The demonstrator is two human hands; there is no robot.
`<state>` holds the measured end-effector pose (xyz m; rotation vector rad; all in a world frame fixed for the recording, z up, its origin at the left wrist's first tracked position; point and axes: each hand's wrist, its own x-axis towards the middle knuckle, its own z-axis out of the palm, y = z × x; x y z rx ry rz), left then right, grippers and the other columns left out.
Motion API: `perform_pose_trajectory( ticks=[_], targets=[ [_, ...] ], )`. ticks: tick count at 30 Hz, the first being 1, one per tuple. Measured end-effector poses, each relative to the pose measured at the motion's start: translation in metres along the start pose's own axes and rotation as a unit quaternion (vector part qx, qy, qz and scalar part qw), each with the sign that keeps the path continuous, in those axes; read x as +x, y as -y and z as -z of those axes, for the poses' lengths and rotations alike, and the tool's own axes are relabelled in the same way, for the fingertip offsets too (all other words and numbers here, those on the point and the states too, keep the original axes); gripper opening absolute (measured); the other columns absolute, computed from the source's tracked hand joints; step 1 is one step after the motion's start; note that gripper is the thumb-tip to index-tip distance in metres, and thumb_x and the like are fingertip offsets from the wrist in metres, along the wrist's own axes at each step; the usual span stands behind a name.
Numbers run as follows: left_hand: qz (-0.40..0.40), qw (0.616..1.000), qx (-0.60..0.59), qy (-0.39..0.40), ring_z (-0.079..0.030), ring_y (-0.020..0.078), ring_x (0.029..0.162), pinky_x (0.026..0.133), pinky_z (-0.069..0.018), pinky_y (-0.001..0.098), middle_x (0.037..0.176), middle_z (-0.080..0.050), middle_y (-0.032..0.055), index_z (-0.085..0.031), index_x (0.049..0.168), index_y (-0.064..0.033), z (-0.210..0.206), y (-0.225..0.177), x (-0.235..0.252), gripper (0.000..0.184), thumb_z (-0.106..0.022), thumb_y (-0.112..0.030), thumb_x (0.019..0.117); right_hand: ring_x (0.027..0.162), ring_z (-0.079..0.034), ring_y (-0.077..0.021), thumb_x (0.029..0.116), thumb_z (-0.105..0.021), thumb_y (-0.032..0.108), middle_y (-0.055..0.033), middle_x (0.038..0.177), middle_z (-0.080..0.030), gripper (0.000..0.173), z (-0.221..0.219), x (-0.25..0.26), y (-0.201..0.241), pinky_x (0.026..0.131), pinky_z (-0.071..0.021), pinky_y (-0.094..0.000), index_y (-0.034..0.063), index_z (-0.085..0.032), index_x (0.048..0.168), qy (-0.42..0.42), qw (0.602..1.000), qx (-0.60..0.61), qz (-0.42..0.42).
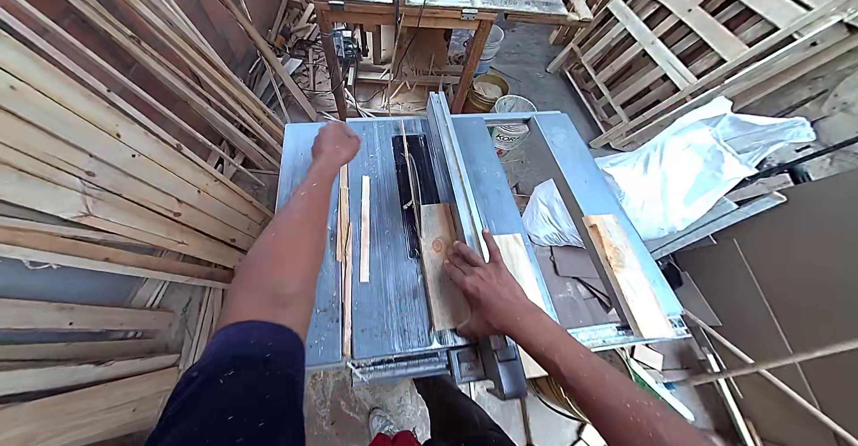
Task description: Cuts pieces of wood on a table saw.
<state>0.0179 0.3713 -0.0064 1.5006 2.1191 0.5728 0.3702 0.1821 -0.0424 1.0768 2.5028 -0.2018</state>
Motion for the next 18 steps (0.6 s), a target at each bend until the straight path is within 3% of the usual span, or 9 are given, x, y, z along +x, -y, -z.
perform_pose_trajectory(
  ticks=[4, 8, 10, 12, 14, 16, 18],
  targets=[
    [0.005, 0.999, -0.005, 0.053, -0.068, 0.0408, 0.11, 0.095, -0.0495, 0.0699, 0.111, -0.073, 0.0211, -0.074, 0.11, -0.0043, -0.036, -0.038, 0.072, 0.058, -0.057, -0.058, 0.0969, 0.155, -0.025, -0.0356, 0.0587, -0.082, 0.071, -0.0139, 0.16, -0.044, 0.116, -0.011, 0.029, -0.012, 0.117, 0.0045, -0.0772, 0.0094, -0.048, 0.151, 0.016, 0.999, 0.05, 0.0],
    [0.022, 0.995, 0.043, 0.09, -0.064, 0.0419, 0.118, 0.098, -0.045, 0.0699, 0.118, -0.07, 0.024, -0.073, 0.113, -0.0024, -0.055, -0.076, 0.099, 0.078, -0.046, -0.074, 0.0947, 0.152, -0.033, -0.0371, 0.052, -0.087, 0.065, -0.0175, 0.161, -0.041, 0.126, -0.004, 0.039, -0.016, 0.118, -0.0037, -0.0763, 0.0035, -0.044, 0.153, 0.01, 0.998, 0.065, 0.001],
    [0.021, 0.989, 0.096, 0.113, -0.063, 0.0422, 0.119, 0.096, -0.0456, 0.0701, 0.121, -0.069, 0.0245, -0.072, 0.114, -0.0016, -0.063, -0.085, 0.106, 0.07, -0.058, -0.067, 0.0922, 0.152, -0.032, -0.0368, 0.0503, -0.088, 0.064, -0.0178, 0.161, -0.041, 0.126, -0.002, 0.04, -0.017, 0.119, -0.0049, -0.0755, 0.0027, -0.045, 0.152, 0.003, 0.998, 0.061, 0.004],
    [0.017, 0.985, 0.128, 0.112, -0.065, 0.0424, 0.115, 0.091, -0.0489, 0.0694, 0.118, -0.069, 0.0243, -0.071, 0.108, -0.0005, -0.068, -0.09, 0.112, 0.053, -0.071, -0.049, 0.0859, 0.152, -0.033, -0.0366, 0.0474, -0.089, 0.063, -0.0169, 0.16, -0.043, 0.126, -0.002, 0.041, -0.019, 0.119, -0.0063, -0.0754, 0.0033, -0.048, 0.15, -0.013, 0.998, 0.058, 0.003],
    [0.016, 0.993, 0.095, 0.069, -0.063, 0.0454, 0.117, 0.091, -0.048, 0.0712, 0.119, -0.067, 0.0271, -0.07, 0.108, 0.0029, -0.061, -0.09, 0.114, 0.046, -0.072, -0.037, 0.0863, 0.152, -0.034, -0.0362, 0.0474, -0.089, 0.064, -0.0164, 0.16, -0.043, 0.127, -0.001, 0.044, -0.022, 0.118, -0.0061, -0.0762, 0.0041, -0.047, 0.151, -0.008, 0.998, 0.06, -0.002],
    [0.026, 0.999, 0.034, 0.002, -0.059, 0.0482, 0.124, 0.098, -0.0442, 0.0736, 0.128, -0.064, 0.0296, -0.066, 0.121, 0.0052, -0.034, -0.083, 0.114, 0.052, -0.068, -0.037, 0.0903, 0.153, -0.032, -0.0348, 0.0554, -0.086, 0.066, -0.0152, 0.161, -0.043, 0.121, -0.001, 0.043, -0.022, 0.118, -0.0031, -0.0771, 0.0065, -0.045, 0.153, 0.018, 0.998, 0.059, -0.007],
    [0.03, 0.998, 0.008, -0.048, -0.058, 0.0472, 0.126, 0.099, -0.0437, 0.0732, 0.129, -0.064, 0.0282, -0.066, 0.123, 0.0036, 0.003, -0.069, 0.106, 0.051, -0.064, -0.038, 0.0924, 0.157, -0.021, -0.0316, 0.065, -0.081, 0.069, -0.0118, 0.163, -0.039, 0.111, 0.004, 0.03, -0.015, 0.118, 0.0052, -0.0757, 0.0103, -0.047, 0.153, 0.037, 0.998, 0.041, -0.01]
  ],
)
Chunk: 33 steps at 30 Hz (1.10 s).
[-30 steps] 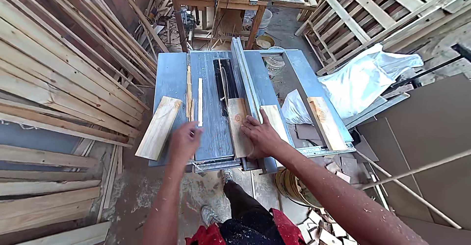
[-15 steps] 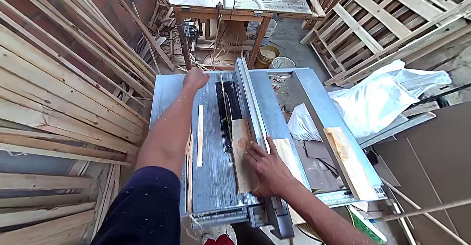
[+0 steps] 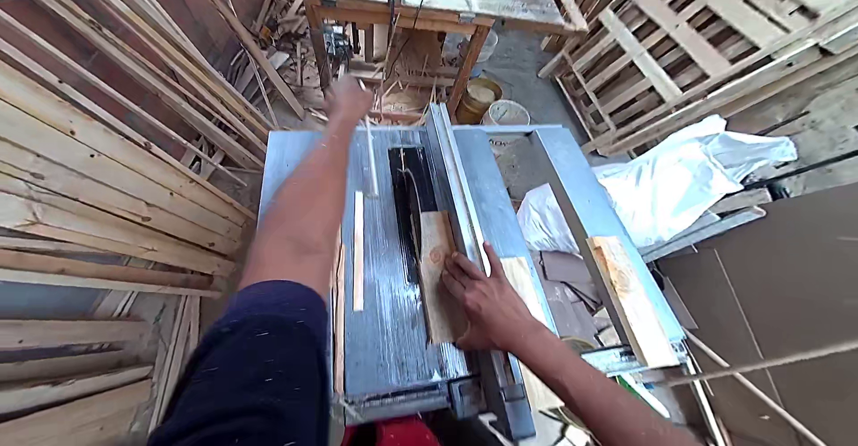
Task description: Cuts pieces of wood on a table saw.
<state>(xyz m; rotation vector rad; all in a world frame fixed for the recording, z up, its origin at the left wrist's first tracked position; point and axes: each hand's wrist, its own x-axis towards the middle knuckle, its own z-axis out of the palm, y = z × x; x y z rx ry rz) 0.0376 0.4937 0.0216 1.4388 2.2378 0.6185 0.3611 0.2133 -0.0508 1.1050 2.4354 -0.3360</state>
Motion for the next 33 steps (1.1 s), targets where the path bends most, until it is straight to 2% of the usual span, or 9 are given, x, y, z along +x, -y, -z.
perform_pose_trajectory(
  ticks=[2, 5, 9, 13, 17, 22, 24, 27, 33],
  targets=[
    [-0.01, 1.0, 0.003, -0.026, -0.062, 0.0459, 0.118, 0.093, -0.0471, 0.073, 0.12, -0.067, 0.0269, -0.069, 0.111, 0.0019, 0.046, 0.018, -0.017, 0.046, -0.066, -0.039, 0.0898, 0.158, -0.02, -0.0293, 0.062, -0.08, 0.073, -0.0084, 0.162, -0.041, 0.111, 0.011, -0.009, 0.005, 0.119, 0.0062, -0.0736, 0.0137, -0.05, 0.151, -0.025, 0.999, -0.046, 0.005],
    [-0.047, 0.999, 0.023, -0.009, -0.066, 0.0461, 0.1, 0.084, -0.0491, 0.0735, 0.103, -0.068, 0.0265, -0.068, 0.097, 0.0008, 0.104, 0.056, -0.079, 0.042, -0.067, -0.04, 0.0894, 0.153, -0.032, -0.0295, 0.0494, -0.082, 0.078, -0.0066, 0.153, -0.052, 0.115, 0.017, -0.005, 0.001, 0.121, -0.0002, -0.0726, 0.0161, -0.058, 0.143, -0.091, 0.992, -0.088, 0.027],
    [-0.074, 0.994, 0.059, 0.058, -0.068, 0.0435, 0.084, 0.077, -0.0514, 0.0724, 0.088, -0.069, 0.0231, -0.072, 0.095, -0.0036, 0.131, 0.117, -0.201, 0.036, -0.07, -0.04, 0.0932, 0.149, -0.039, -0.0305, 0.0433, -0.082, 0.079, -0.0056, 0.146, -0.06, 0.11, 0.023, 0.007, -0.008, 0.12, -0.0007, -0.0739, 0.0187, -0.065, 0.133, -0.124, 0.987, -0.091, 0.043],
    [-0.05, 0.987, 0.072, 0.136, -0.069, 0.04, 0.085, 0.075, -0.0521, 0.0718, 0.085, -0.071, 0.0168, -0.074, 0.089, -0.0117, 0.085, 0.159, -0.296, 0.033, -0.072, -0.044, 0.0923, 0.146, -0.043, -0.0313, 0.0423, -0.08, 0.082, -0.0049, 0.14, -0.064, 0.109, 0.032, 0.021, -0.014, 0.12, -0.0016, -0.0744, 0.0183, -0.068, 0.13, -0.128, 0.984, -0.111, 0.049],
    [-0.014, 0.988, 0.072, 0.138, -0.069, 0.0405, 0.092, 0.078, -0.0514, 0.0688, 0.091, -0.072, 0.017, -0.074, 0.093, -0.0111, 0.04, 0.155, -0.316, 0.034, -0.066, -0.044, 0.0956, 0.148, -0.041, -0.0299, 0.0434, -0.08, 0.083, -0.0036, 0.144, -0.062, 0.111, 0.043, 0.032, -0.02, 0.12, -0.0012, -0.0743, 0.0182, -0.067, 0.133, -0.122, 0.985, -0.111, 0.044],
    [0.008, 0.999, 0.052, -0.001, -0.065, 0.0405, 0.114, 0.092, -0.0496, 0.0682, 0.123, -0.069, 0.0174, -0.064, 0.134, -0.01, 0.041, 0.144, -0.304, 0.061, -0.068, -0.056, 0.0935, 0.148, -0.041, -0.0263, 0.0421, -0.076, 0.086, 0.0, 0.145, -0.061, 0.115, 0.051, 0.048, -0.029, 0.12, -0.0016, -0.0743, 0.0198, -0.066, 0.136, -0.12, 0.985, -0.118, 0.032],
    [-0.005, 0.999, 0.031, -0.04, -0.067, 0.0369, 0.108, 0.088, -0.052, 0.0653, 0.117, -0.071, 0.0143, -0.065, 0.132, -0.0113, 0.046, 0.147, -0.313, 0.061, -0.064, -0.059, 0.0944, 0.149, -0.04, -0.0259, 0.0421, -0.075, 0.087, 0.0004, 0.146, -0.06, 0.116, 0.056, 0.056, -0.032, 0.12, -0.0008, -0.0739, 0.0203, -0.065, 0.137, -0.112, 0.986, -0.118, 0.028],
    [-0.009, 0.998, -0.011, -0.068, -0.071, 0.0308, 0.096, 0.083, -0.0553, 0.061, 0.104, -0.074, 0.0098, -0.069, 0.125, -0.0119, 0.045, 0.145, -0.348, 0.047, -0.062, -0.05, 0.0986, 0.147, -0.042, -0.0275, 0.0412, -0.077, 0.086, -0.0011, 0.145, -0.061, 0.116, 0.064, 0.068, -0.037, 0.12, -0.0005, -0.0745, 0.0193, -0.066, 0.135, -0.107, 0.987, -0.117, 0.026],
    [0.011, 0.997, -0.065, -0.05, -0.071, 0.0193, 0.078, 0.071, -0.0606, 0.05, 0.094, -0.074, 0.0017, -0.072, 0.118, -0.017, 0.004, 0.136, -0.433, 0.033, -0.063, -0.043, 0.1002, 0.145, -0.045, -0.0285, 0.0412, -0.078, 0.084, -0.0032, 0.141, -0.064, 0.114, 0.078, 0.091, -0.047, 0.12, -0.0027, -0.0745, 0.0189, -0.067, 0.134, -0.107, 0.987, -0.116, 0.037]
  ],
)
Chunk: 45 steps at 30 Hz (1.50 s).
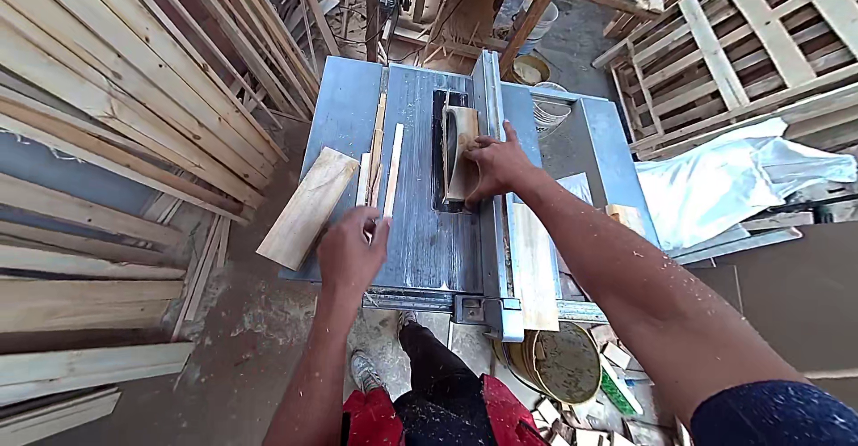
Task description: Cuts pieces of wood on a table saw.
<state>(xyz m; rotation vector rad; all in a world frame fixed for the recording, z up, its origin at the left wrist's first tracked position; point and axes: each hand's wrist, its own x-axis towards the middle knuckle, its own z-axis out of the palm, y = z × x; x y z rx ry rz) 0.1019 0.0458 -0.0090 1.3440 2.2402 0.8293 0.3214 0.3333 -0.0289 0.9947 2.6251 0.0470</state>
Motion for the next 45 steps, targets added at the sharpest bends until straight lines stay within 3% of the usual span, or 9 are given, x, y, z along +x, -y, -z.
perform_pose_trajectory(
  ticks=[8, 12, 16, 20, 23, 28, 37, 42, 45],
  targets=[
    [-0.018, 0.998, 0.026, 0.055, -0.07, 0.0081, 0.075, 0.072, -0.0603, 0.0338, 0.089, -0.074, -0.0057, -0.078, 0.108, -0.0206, -0.039, 0.015, -0.055, 0.031, -0.063, -0.045, 0.0983, 0.13, -0.057, -0.0377, 0.055, -0.089, 0.064, -0.014, 0.129, -0.068, 0.092, 0.018, 0.08, -0.058, 0.117, -0.017, -0.0757, 0.0125, -0.067, 0.128, 0.009, 1.0, 0.003, 0.022],
    [0.026, 0.999, 0.02, 0.042, -0.07, 0.0145, 0.079, 0.074, -0.0603, 0.0406, 0.092, -0.073, -0.0012, -0.077, 0.11, -0.0181, -0.031, 0.022, -0.049, 0.026, -0.065, -0.038, 0.099, 0.113, -0.067, -0.0394, 0.0703, -0.085, 0.055, -0.0199, 0.115, -0.072, 0.081, 0.024, 0.116, -0.078, 0.115, -0.034, -0.0654, 0.0051, -0.064, 0.131, -0.002, 0.997, -0.013, 0.072],
    [-0.002, 0.999, 0.044, 0.025, -0.071, 0.022, 0.091, 0.081, -0.0605, 0.0489, 0.104, -0.073, 0.0046, -0.075, 0.112, -0.0158, -0.03, 0.013, 0.006, 0.021, -0.062, -0.028, 0.1018, 0.084, -0.068, -0.0533, 0.0866, -0.075, 0.022, -0.0285, 0.088, -0.068, 0.037, 0.048, 0.122, -0.077, 0.069, -0.0505, -0.0723, 0.0023, -0.064, 0.116, -0.054, 0.998, -0.001, 0.029],
    [-0.163, 0.975, 0.137, 0.058, -0.067, 0.0291, 0.11, 0.093, -0.0539, 0.0525, 0.114, -0.071, 0.0088, -0.075, 0.119, -0.0227, -0.052, -0.005, 0.095, 0.027, -0.056, -0.017, 0.1011, 0.092, -0.066, -0.0579, 0.0923, -0.062, 0.012, -0.033, 0.101, -0.067, 0.033, 0.079, 0.108, -0.093, 0.071, -0.0487, -0.076, -0.001, -0.058, 0.123, -0.141, 0.99, 0.023, -0.007],
    [-0.275, 0.933, 0.197, 0.127, -0.062, 0.0313, 0.116, 0.095, -0.0495, 0.0548, 0.121, -0.066, 0.0098, -0.071, 0.128, -0.0294, -0.072, -0.024, 0.159, 0.043, -0.059, -0.006, 0.0945, 0.103, -0.066, -0.0555, 0.0939, -0.057, 0.009, -0.0313, 0.116, -0.067, 0.041, 0.1, 0.07, -0.106, 0.082, -0.049, -0.0751, -0.0019, -0.057, 0.133, -0.207, 0.976, 0.062, -0.017],
    [-0.382, 0.868, 0.259, 0.182, -0.06, 0.0346, 0.113, 0.093, -0.0482, 0.0551, 0.121, -0.063, 0.0127, -0.067, 0.134, -0.0341, -0.098, -0.04, 0.213, 0.055, -0.062, -0.001, 0.091, 0.097, -0.069, -0.0473, 0.0979, -0.052, 0.015, -0.0272, 0.111, -0.07, 0.044, 0.11, -0.043, -0.113, 0.082, -0.052, -0.0681, 0.0051, -0.057, 0.141, -0.333, 0.93, 0.118, -0.097],
    [-0.428, 0.841, 0.289, 0.162, -0.06, 0.0398, 0.115, 0.093, -0.0464, 0.0644, 0.119, -0.066, 0.0155, -0.073, 0.122, -0.0198, -0.078, -0.021, 0.201, 0.034, -0.059, -0.006, 0.0946, 0.085, -0.069, -0.0401, 0.1, -0.053, 0.013, -0.0243, 0.107, -0.069, 0.045, 0.003, -0.291, -0.012, 0.068, -0.0555, -0.06, 0.0046, -0.055, 0.144, -0.397, 0.87, 0.102, -0.274],
    [-0.357, 0.853, 0.343, 0.164, -0.061, 0.0364, 0.117, 0.094, -0.0471, 0.0619, 0.125, -0.067, 0.0113, -0.072, 0.12, -0.0107, -0.047, 0.001, 0.156, 0.026, -0.057, -0.017, 0.1001, 0.133, -0.059, -0.0346, 0.091, -0.065, 0.007, -0.0164, 0.144, -0.061, 0.048, -0.097, -0.341, 0.099, 0.108, -0.0526, -0.0525, 0.0047, -0.062, 0.138, -0.377, 0.884, 0.169, -0.219],
    [-0.258, 0.921, 0.267, 0.121, -0.057, 0.0424, 0.125, 0.099, -0.0442, 0.0677, 0.134, -0.062, 0.018, -0.066, 0.134, -0.0116, -0.023, 0.007, 0.102, 0.037, -0.064, -0.023, 0.0988, 0.147, -0.044, -0.0308, 0.0927, -0.065, 0.011, -0.0082, 0.153, -0.054, 0.048, -0.133, -0.343, 0.139, 0.117, -0.0441, -0.0512, 0.0115, -0.064, 0.14, -0.272, 0.911, 0.248, -0.188]
  ],
)
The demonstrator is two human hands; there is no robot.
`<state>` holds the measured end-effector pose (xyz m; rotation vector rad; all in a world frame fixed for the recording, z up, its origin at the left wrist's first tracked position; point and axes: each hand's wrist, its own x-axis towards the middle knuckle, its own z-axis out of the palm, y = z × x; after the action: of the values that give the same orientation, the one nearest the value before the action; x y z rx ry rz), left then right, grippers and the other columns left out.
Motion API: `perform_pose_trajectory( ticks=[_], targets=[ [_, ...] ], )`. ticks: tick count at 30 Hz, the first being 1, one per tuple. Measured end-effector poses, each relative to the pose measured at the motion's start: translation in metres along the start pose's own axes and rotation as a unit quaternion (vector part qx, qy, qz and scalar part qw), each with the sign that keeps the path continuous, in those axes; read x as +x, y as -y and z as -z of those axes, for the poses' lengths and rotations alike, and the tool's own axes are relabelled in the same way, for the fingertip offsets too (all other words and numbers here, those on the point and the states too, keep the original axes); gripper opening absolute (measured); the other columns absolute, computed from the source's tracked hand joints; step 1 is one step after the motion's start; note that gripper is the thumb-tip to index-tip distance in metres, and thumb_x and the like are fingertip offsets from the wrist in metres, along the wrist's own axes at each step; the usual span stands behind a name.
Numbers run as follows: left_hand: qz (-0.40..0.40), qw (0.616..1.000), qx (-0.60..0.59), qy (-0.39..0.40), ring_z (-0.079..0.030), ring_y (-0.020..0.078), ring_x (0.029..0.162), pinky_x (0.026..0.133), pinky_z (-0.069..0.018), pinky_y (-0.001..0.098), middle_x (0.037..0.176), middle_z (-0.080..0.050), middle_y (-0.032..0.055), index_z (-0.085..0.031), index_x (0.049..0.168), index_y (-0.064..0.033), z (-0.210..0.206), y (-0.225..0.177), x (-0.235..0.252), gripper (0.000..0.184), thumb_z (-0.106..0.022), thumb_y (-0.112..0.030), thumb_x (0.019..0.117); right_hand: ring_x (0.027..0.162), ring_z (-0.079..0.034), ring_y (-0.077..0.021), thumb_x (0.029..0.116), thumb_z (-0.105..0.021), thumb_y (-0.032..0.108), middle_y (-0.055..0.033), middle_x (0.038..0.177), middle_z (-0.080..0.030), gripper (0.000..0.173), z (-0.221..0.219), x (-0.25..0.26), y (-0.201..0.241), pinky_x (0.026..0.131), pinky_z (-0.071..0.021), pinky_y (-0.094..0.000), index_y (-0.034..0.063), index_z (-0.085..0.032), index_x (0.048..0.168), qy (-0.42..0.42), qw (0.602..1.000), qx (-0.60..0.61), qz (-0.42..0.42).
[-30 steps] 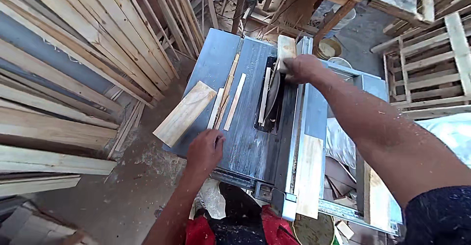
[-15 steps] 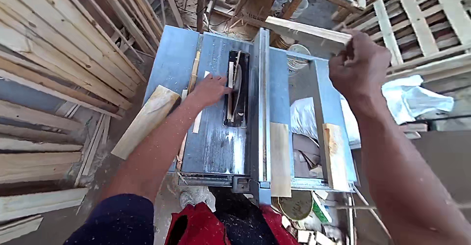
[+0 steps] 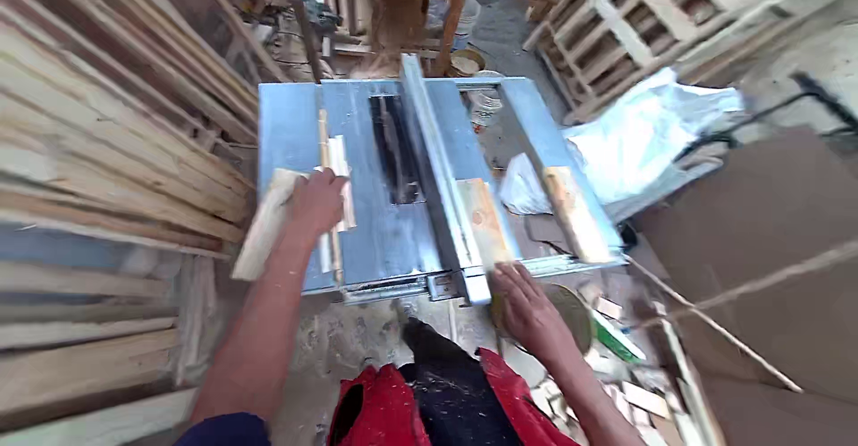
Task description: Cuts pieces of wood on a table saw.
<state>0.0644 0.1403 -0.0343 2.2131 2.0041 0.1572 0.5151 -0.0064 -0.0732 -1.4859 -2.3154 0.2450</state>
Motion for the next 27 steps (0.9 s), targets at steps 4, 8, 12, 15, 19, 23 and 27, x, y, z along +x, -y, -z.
perform_pose_trajectory(
  ticks=[4, 8, 12, 15, 19, 23, 27],
  targets=[
    [0.27, 0.954, -0.083, -0.104, -0.043, 0.05, 0.139, 0.108, -0.0357, 0.0723, 0.15, -0.048, 0.0259, -0.055, 0.146, -0.0091, 0.016, 0.02, -0.113, 0.073, -0.079, -0.043, 0.0862, 0.145, -0.042, -0.042, 0.0872, -0.067, 0.03, -0.0214, 0.16, -0.04, 0.072, -0.006, -0.008, 0.01, 0.115, -0.0402, -0.0604, 0.0048, -0.048, 0.152, -0.029, 0.997, 0.053, -0.042],
    [0.361, 0.922, -0.134, -0.025, -0.047, 0.0518, 0.135, 0.107, -0.0395, 0.072, 0.149, -0.047, 0.0299, -0.047, 0.152, -0.0047, -0.002, 0.054, -0.165, 0.098, -0.085, -0.055, 0.077, 0.139, -0.049, -0.0392, 0.0918, -0.064, 0.036, -0.0193, 0.154, -0.047, 0.061, 0.011, 0.003, 0.042, 0.111, -0.0438, -0.0585, 0.0029, -0.055, 0.142, -0.098, 0.992, 0.068, -0.049],
    [0.373, 0.913, -0.161, -0.042, -0.054, 0.0481, 0.128, 0.103, -0.0453, 0.0689, 0.143, -0.052, 0.0284, -0.048, 0.151, -0.0055, 0.011, 0.061, -0.185, 0.108, -0.092, -0.056, 0.0653, 0.13, -0.058, -0.0275, 0.0918, -0.067, 0.026, -0.0101, 0.142, -0.06, 0.038, 0.006, 0.017, 0.103, 0.105, -0.0519, -0.0496, 0.0085, -0.07, 0.125, -0.045, 0.988, 0.135, 0.058],
    [0.386, 0.898, -0.195, -0.087, -0.058, 0.0471, 0.123, 0.1, -0.0475, 0.0696, 0.138, -0.057, 0.0276, -0.052, 0.145, -0.0063, 0.028, 0.043, -0.22, 0.109, -0.096, -0.053, 0.0577, 0.119, -0.064, -0.0174, 0.0911, -0.07, 0.027, -0.0012, 0.127, -0.069, 0.03, -0.009, 0.015, 0.144, 0.099, -0.0564, -0.0428, 0.0146, -0.074, 0.118, 0.01, 0.974, 0.194, 0.113],
    [0.321, 0.92, -0.166, -0.154, -0.069, 0.0373, 0.099, 0.085, -0.0551, 0.0655, 0.116, -0.069, 0.0166, -0.061, 0.13, -0.0091, 0.028, -0.008, -0.271, 0.075, -0.094, -0.043, 0.0714, 0.102, -0.073, -0.0112, 0.0962, -0.071, 0.025, 0.0015, 0.113, -0.075, 0.029, -0.035, 0.007, 0.175, 0.092, -0.0625, -0.0356, 0.0126, -0.07, 0.123, 0.168, 0.894, 0.416, -0.002],
    [0.238, 0.948, -0.1, -0.188, -0.071, 0.0349, 0.087, 0.071, -0.0576, 0.0592, 0.112, -0.07, 0.0146, -0.068, 0.12, -0.0079, 0.001, -0.062, -0.299, 0.044, -0.084, -0.031, 0.0855, 0.102, -0.074, -0.0215, 0.1002, -0.066, 0.019, -0.0099, 0.116, -0.074, 0.036, -0.026, 0.016, 0.19, 0.093, -0.0622, -0.04, 0.0022, -0.062, 0.132, 0.269, 0.783, 0.543, -0.142],
    [0.177, 0.951, -0.096, -0.234, -0.07, 0.0334, 0.083, 0.064, -0.0566, 0.0542, 0.102, -0.069, 0.0143, -0.07, 0.109, -0.0063, -0.021, -0.1, -0.307, 0.03, -0.08, -0.022, 0.0857, 0.11, -0.072, -0.0277, 0.1011, -0.066, 0.027, -0.0151, 0.129, -0.068, 0.058, -0.021, 0.034, 0.208, 0.095, -0.061, -0.0443, 0.0013, -0.043, 0.148, 0.293, 0.698, 0.616, -0.216]
  ],
)
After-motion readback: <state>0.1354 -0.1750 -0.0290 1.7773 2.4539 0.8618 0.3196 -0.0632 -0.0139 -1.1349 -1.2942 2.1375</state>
